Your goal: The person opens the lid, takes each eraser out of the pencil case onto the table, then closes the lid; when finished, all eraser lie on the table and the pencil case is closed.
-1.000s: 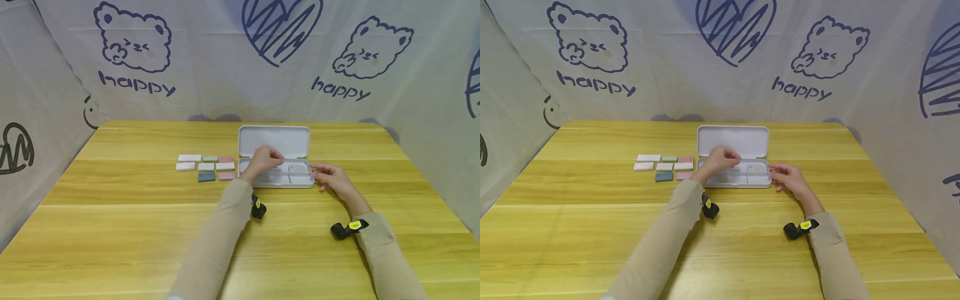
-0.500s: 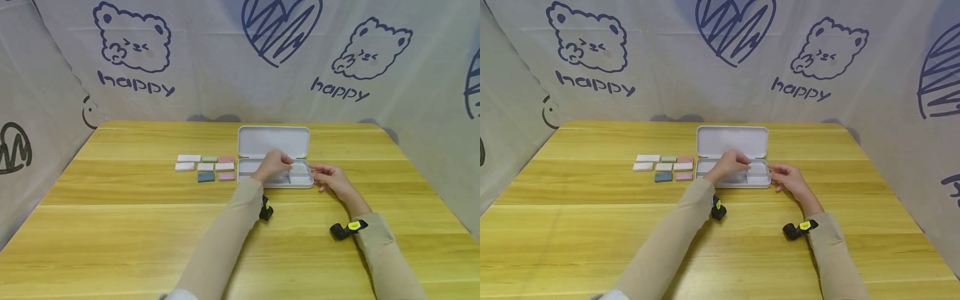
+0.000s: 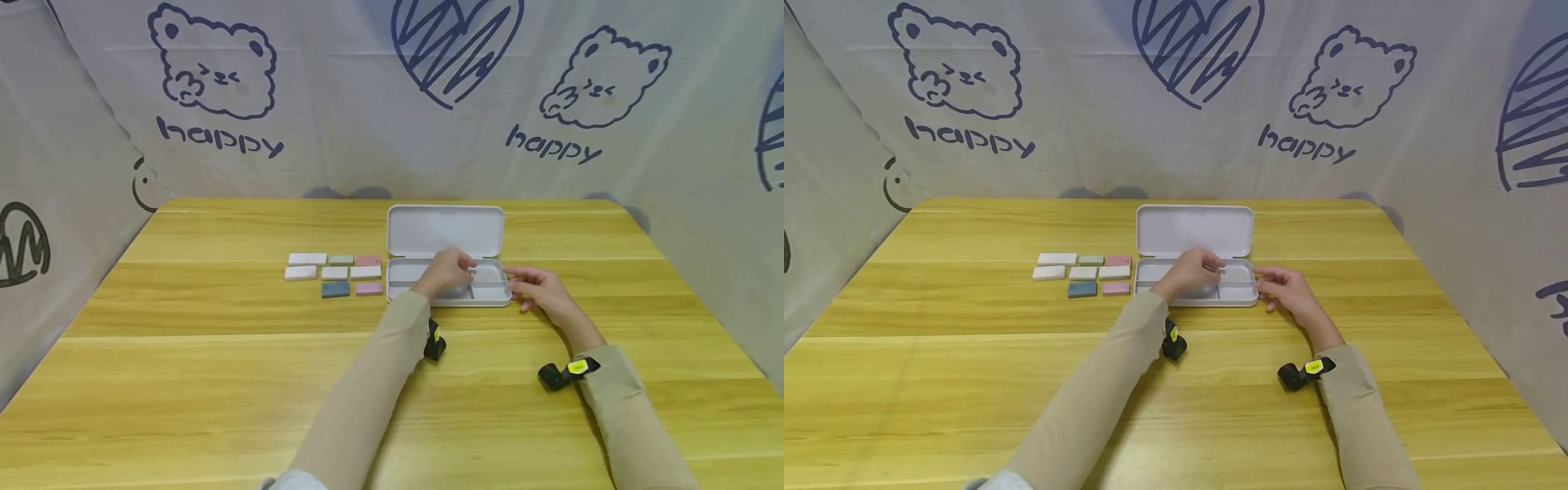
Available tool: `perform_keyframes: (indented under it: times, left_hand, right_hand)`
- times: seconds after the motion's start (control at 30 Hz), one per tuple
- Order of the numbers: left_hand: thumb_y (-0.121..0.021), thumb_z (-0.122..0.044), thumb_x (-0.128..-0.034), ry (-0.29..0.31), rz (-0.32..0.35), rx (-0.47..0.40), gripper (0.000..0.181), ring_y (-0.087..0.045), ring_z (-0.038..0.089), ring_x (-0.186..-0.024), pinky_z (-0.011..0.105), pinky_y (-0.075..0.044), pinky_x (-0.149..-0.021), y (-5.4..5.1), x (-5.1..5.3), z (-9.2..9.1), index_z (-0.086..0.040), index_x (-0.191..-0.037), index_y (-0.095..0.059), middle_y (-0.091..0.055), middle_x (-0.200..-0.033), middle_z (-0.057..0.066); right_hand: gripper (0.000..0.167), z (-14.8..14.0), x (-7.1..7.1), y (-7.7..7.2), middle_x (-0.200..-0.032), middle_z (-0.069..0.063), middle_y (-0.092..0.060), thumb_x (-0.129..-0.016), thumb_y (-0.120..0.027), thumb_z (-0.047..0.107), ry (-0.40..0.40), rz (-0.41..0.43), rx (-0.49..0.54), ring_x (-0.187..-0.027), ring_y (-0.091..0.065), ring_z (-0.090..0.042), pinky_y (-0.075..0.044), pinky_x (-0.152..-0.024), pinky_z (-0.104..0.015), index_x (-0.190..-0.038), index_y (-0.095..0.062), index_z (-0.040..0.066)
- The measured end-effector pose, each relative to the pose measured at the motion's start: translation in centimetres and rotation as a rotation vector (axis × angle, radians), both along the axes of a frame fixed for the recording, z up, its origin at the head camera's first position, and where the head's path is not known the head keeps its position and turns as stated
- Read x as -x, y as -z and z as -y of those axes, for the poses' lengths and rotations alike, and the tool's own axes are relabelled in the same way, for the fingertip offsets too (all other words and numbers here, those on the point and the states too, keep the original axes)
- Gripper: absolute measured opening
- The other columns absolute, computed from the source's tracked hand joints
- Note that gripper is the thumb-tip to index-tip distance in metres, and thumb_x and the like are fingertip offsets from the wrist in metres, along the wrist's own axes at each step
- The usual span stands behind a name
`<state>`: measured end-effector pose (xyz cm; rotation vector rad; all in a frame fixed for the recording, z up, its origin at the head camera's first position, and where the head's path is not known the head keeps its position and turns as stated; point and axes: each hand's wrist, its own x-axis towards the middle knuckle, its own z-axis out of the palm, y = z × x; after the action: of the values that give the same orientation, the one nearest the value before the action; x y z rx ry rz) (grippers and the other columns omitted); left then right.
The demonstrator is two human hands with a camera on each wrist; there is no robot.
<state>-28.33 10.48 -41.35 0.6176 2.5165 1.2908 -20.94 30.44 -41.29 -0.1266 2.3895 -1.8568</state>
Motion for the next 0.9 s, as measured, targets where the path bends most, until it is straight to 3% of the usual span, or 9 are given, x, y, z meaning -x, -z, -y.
perform_keyframes:
  times: [0.07,0.13,0.2,0.33,0.37,0.43,0.57,0.9]
  left_hand:
    - [-0.067,-0.003,-0.0731,-0.022,0.054,0.055,0.033,-0.056,0.013,-0.088,0.022,-0.045,-0.074,-1.5,-1.0,0.2,-0.008,-0.105,-0.066,-0.063,-0.098,0.003]
    - [-0.066,-0.002,-0.0738,-0.027,0.061,0.070,0.033,-0.056,0.013,-0.088,0.023,-0.046,-0.073,-2.0,-1.4,0.3,-0.008,-0.107,-0.066,-0.063,-0.098,0.004]
    - [-0.068,-0.005,-0.0716,-0.004,0.033,0.025,0.030,-0.057,0.011,-0.081,0.020,-0.045,-0.067,-0.4,-0.2,0.2,-0.012,-0.101,-0.068,-0.064,-0.091,0.000]
    - [-0.067,-0.005,-0.0724,0.013,0.042,0.011,0.026,-0.057,0.009,-0.078,0.018,-0.045,-0.066,-0.4,-0.3,0.4,-0.013,-0.097,-0.069,-0.065,-0.087,-0.002]
    - [-0.067,-0.006,-0.0730,0.008,0.046,0.008,0.026,-0.057,0.009,-0.079,0.019,-0.045,-0.067,-0.8,-0.6,0.4,-0.013,-0.097,-0.069,-0.065,-0.088,-0.002]
    - [-0.066,-0.004,-0.0763,-0.014,0.109,0.046,0.028,-0.057,0.013,-0.086,0.021,-0.045,-0.072,-2.6,-1.9,0.7,-0.010,-0.103,-0.067,-0.064,-0.096,0.002]
    - [-0.063,-0.003,-0.0784,-0.037,0.105,0.027,0.027,-0.056,0.015,-0.086,0.019,-0.044,-0.069,-3.8,-3.2,0.9,-0.005,-0.105,-0.066,-0.064,-0.098,0.006]
    - [-0.061,-0.003,-0.0820,-0.051,0.105,-0.072,0.017,-0.055,0.012,-0.077,0.017,-0.041,-0.063,-3.7,-2.9,0.8,-0.003,-0.098,-0.068,-0.065,-0.091,0.005]
  right_hand:
    - [0.043,0.0,0.0,0.0,-0.080,0.003,-0.056,-0.087,-0.058,0.010,-0.003,-0.003,-0.006,-0.066,-0.054,-0.007,-0.047,-0.048,-0.020,-0.122,-0.044,-0.012]
    - [0.044,0.0,0.0,0.0,-0.080,0.003,-0.056,-0.087,-0.058,0.010,-0.002,-0.001,-0.011,-0.066,-0.054,-0.007,-0.047,-0.048,-0.020,-0.122,-0.044,-0.012]
    - [0.045,0.0,0.1,0.0,-0.080,0.004,-0.056,-0.087,-0.058,0.011,-0.007,-0.001,-0.014,-0.067,-0.054,-0.007,-0.047,-0.048,-0.020,-0.123,-0.044,-0.012]
    - [0.046,0.0,0.1,0.0,-0.080,0.004,-0.056,-0.087,-0.059,0.012,-0.013,-0.002,-0.014,-0.067,-0.053,-0.007,-0.047,-0.048,-0.021,-0.123,-0.043,-0.012]
    - [0.046,0.0,0.1,0.0,-0.080,0.004,-0.056,-0.087,-0.059,0.012,-0.013,-0.002,-0.014,-0.067,-0.053,-0.007,-0.047,-0.048,-0.021,-0.123,-0.043,-0.012]
    - [0.046,0.0,0.1,0.0,-0.079,0.004,-0.056,-0.087,-0.059,0.012,-0.011,0.000,-0.014,-0.067,-0.054,-0.007,-0.047,-0.048,-0.021,-0.123,-0.044,-0.012]
    - [0.045,0.1,0.0,-0.1,-0.079,0.004,-0.057,-0.087,-0.059,0.011,-0.009,0.003,-0.011,-0.066,-0.054,-0.007,-0.047,-0.048,-0.020,-0.123,-0.044,-0.012]
    - [0.045,0.1,0.1,-0.1,-0.078,0.004,-0.057,-0.087,-0.058,0.010,-0.008,0.003,0.000,-0.066,-0.054,-0.007,-0.047,-0.047,-0.021,-0.123,-0.043,-0.013]
